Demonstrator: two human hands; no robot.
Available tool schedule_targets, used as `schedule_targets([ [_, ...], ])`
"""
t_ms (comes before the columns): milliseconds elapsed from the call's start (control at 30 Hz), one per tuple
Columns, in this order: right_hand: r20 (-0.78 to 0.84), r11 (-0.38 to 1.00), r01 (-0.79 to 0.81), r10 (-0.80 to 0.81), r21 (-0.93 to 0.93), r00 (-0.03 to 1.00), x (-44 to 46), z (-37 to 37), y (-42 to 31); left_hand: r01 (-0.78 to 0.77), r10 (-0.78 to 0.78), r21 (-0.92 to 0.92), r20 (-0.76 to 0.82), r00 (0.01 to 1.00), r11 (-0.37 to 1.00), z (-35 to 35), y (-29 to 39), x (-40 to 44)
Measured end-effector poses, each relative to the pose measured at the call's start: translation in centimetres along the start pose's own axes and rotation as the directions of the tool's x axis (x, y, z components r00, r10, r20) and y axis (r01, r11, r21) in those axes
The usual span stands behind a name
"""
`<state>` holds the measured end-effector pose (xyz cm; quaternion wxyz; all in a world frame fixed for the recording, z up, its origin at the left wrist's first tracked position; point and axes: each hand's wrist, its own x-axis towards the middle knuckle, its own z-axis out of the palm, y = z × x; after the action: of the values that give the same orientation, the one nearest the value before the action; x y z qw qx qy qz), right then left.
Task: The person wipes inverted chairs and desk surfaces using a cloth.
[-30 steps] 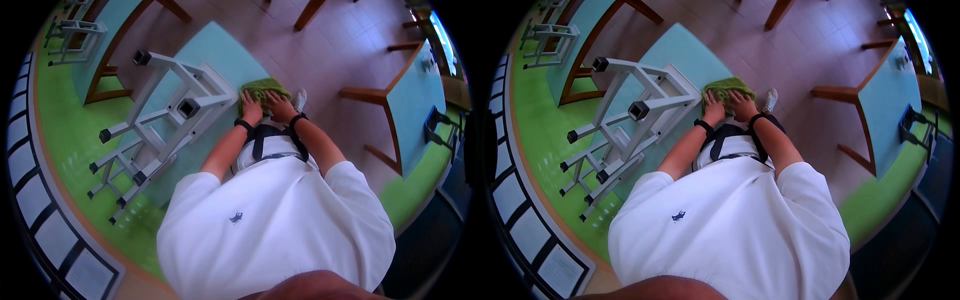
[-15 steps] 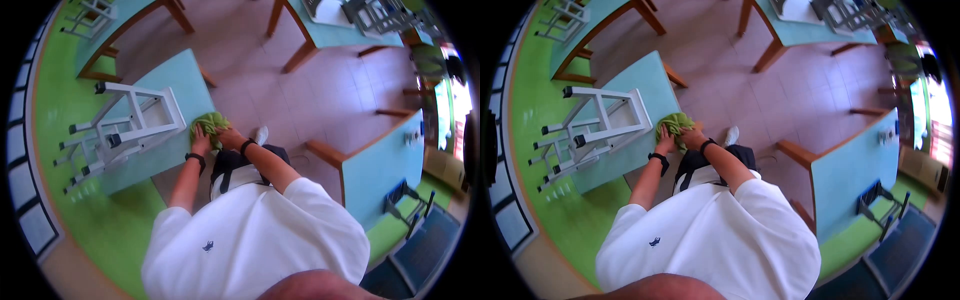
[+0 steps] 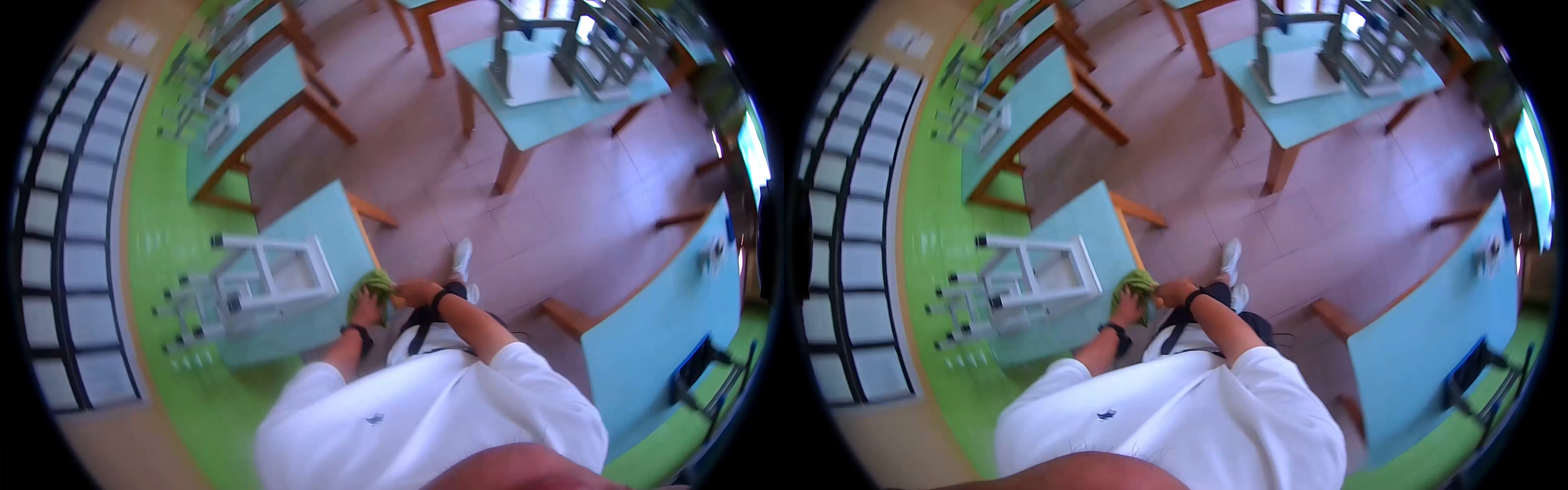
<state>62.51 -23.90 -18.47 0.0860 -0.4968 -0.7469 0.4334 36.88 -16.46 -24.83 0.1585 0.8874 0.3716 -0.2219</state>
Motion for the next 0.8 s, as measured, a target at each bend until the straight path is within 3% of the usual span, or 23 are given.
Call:
schedule_targets([
  [33,-0.063,0.999,-0.025,0.027,0.033,0.998,0.1,-0.3,1.4,-0.094,0.099,0.044,-0.143,0.985,0.995,-0.6,1.7,-0.3],
  [67,-0.119,0.995,0.028,-0.017,0.095,0.993,0.9,0.7,3.2,-0.140,0.149,0.083,-0.117,0.982,0.987,-1.1,2.5,-0.2],
  [133,-0.196,0.986,0.061,-0.030,0.152,0.980,-0.4,-0.9,5.0,-0.092,0.132,0.156,-0.270,0.954,0.984,-2.1,4.9,1.2],
  [167,-0.183,0.979,0.025,0.012,0.202,0.983,-1.9,-2.5,5.2,-0.115,0.155,0.161,-0.258,0.954,0.980,-2.9,6.3,2.7],
  [233,-0.173,0.972,-0.011,0.053,0.234,0.984,-4.2,-5.9,6.3,0.000,0.043,-0.239,0.174,0.984,0.971,-7.0,10.0,7.8],
  [267,-0.135,0.974,-0.041,0.073,0.225,0.988,-5.0,-7.3,7.4,-0.008,0.048,-0.240,0.162,0.986,0.971,-7.7,11.2,10.2],
  [333,-0.101,0.983,-0.068,0.085,0.170,0.991,-7.0,-10.8,9.9,-0.262,0.382,-0.528,0.132,0.914,0.808,-9.5,13.8,16.3],
  [400,-0.336,0.975,-0.055,0.126,0.215,0.933,-10.0,-13.0,13.0,-0.282,0.349,-0.470,0.060,0.935,0.836,-14.4,18.4,21.7],
  [433,-0.319,0.980,-0.065,0.125,0.190,0.940,-11.7,-14.6,15.0,-0.268,0.311,-0.430,0.031,0.950,0.862,-16.4,21.6,23.4],
  [500,-0.458,0.976,-0.071,0.161,0.206,0.874,-15.1,-16.9,18.6,-0.400,0.400,-0.522,-0.119,0.909,0.754,-20.4,27.5,28.1],
  [567,-0.604,0.909,-0.083,0.337,0.408,0.722,-18.7,-18.9,21.6,-0.616,0.474,-0.455,-0.396,0.786,0.643,-22.5,32.4,32.0],
  [633,-0.642,0.863,-0.131,0.456,0.487,0.616,-23.3,-23.2,22.1,-0.636,0.483,-0.492,-0.413,0.772,0.595,-24.1,37.0,35.2],
  [667,-0.632,0.860,-0.196,0.485,0.472,0.604,-25.0,-24.8,23.0,-0.724,0.516,-0.367,-0.521,0.680,0.584,-25.5,39.2,35.8],
  [733,-0.647,0.844,-0.260,0.529,0.469,0.549,-27.2,-26.5,23.7,-0.779,0.586,-0.207,-0.554,0.592,0.592,-27.1,42.1,37.6],
  [800,-0.680,0.834,-0.265,0.548,0.483,0.487,-27.9,-28.1,24.9,-0.789,0.608,-0.166,-0.550,0.572,0.592,-27.4,44.2,40.2],
])
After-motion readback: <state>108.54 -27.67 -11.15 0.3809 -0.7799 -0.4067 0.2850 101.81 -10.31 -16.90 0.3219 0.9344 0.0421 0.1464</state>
